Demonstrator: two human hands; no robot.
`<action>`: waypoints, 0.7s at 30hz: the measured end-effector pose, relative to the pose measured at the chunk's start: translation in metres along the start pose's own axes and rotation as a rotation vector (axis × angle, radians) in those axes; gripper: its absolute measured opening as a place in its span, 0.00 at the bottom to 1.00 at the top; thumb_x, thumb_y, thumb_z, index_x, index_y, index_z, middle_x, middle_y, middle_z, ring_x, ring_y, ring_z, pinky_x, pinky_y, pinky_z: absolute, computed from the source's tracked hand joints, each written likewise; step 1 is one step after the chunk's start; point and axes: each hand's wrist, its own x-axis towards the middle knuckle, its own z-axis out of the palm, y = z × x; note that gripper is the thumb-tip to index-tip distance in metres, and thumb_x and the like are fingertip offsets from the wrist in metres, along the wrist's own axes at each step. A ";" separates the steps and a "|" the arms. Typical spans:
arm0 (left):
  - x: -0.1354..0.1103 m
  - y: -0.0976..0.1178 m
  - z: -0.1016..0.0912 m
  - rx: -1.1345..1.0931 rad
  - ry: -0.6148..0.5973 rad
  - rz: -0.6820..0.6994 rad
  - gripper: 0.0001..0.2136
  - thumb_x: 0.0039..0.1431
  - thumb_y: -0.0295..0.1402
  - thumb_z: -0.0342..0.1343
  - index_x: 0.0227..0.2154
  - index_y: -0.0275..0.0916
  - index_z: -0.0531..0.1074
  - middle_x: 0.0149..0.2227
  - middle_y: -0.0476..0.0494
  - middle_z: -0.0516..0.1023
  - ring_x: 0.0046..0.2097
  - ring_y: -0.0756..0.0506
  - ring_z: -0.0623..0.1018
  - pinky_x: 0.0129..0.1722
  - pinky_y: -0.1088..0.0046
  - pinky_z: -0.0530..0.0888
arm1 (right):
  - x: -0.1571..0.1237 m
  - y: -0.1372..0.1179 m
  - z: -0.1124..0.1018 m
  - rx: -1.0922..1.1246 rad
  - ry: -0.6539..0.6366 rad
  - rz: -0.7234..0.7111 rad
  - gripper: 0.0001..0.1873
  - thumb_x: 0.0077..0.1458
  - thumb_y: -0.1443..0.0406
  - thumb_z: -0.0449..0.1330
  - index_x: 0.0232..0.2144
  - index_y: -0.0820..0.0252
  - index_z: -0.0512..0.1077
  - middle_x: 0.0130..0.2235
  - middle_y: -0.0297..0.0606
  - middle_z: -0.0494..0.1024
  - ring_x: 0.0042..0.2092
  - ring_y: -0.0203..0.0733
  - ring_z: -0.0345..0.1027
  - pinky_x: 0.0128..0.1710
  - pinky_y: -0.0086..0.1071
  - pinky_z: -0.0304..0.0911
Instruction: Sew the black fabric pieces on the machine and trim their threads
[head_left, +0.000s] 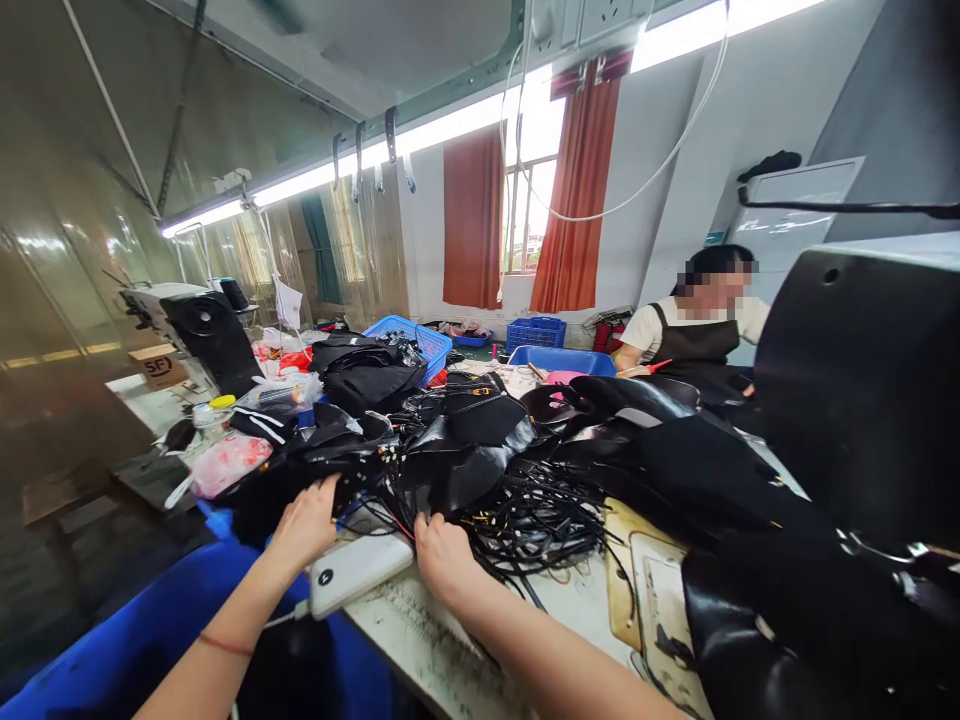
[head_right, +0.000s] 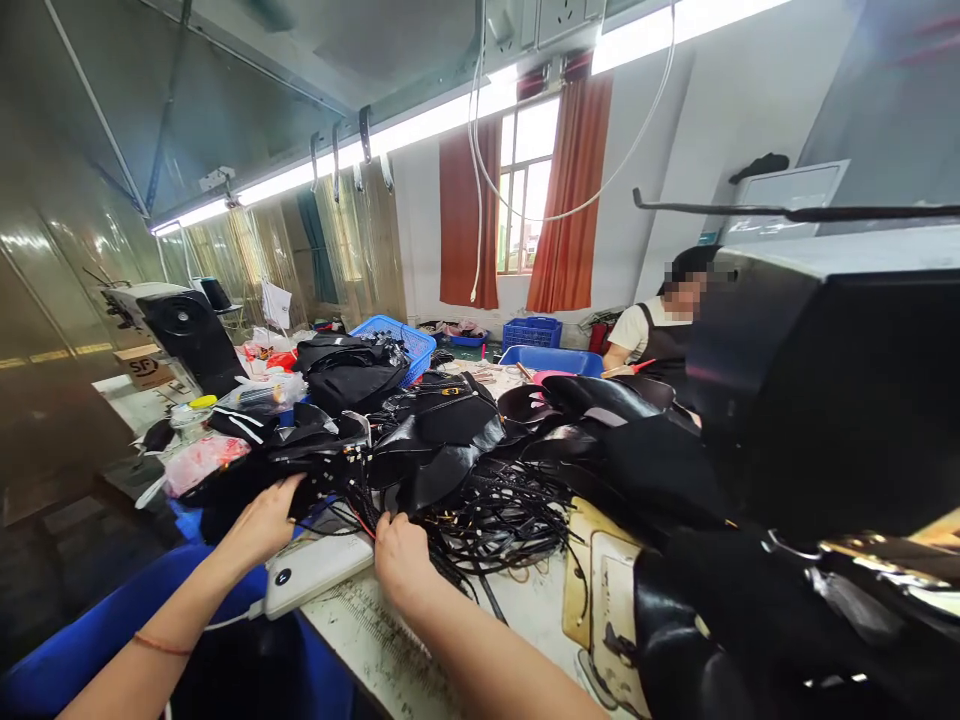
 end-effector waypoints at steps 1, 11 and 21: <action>0.005 -0.003 -0.003 -0.029 0.042 0.006 0.32 0.50 0.18 0.47 0.61 0.33 0.56 0.58 0.32 0.68 0.57 0.38 0.72 0.52 0.64 0.71 | 0.002 0.000 -0.001 -0.014 -0.009 0.002 0.18 0.65 0.67 0.54 0.55 0.64 0.64 0.45 0.43 0.76 0.43 0.42 0.74 0.40 0.38 0.72; 0.003 0.016 -0.002 -0.196 0.249 0.318 0.15 0.60 0.26 0.43 0.47 0.36 0.71 0.48 0.35 0.75 0.52 0.39 0.74 0.55 0.57 0.69 | 0.018 -0.001 0.008 -0.063 0.019 -0.051 0.18 0.64 0.66 0.55 0.55 0.64 0.65 0.42 0.41 0.77 0.39 0.41 0.74 0.35 0.36 0.72; 0.030 0.065 0.036 -0.218 -0.123 0.886 0.32 0.53 0.28 0.57 0.63 0.42 0.57 0.63 0.40 0.65 0.63 0.41 0.64 0.61 0.61 0.65 | -0.014 0.024 0.019 -0.094 0.283 -0.302 0.22 0.60 0.70 0.51 0.56 0.75 0.62 0.46 0.55 0.73 0.46 0.54 0.66 0.43 0.46 0.66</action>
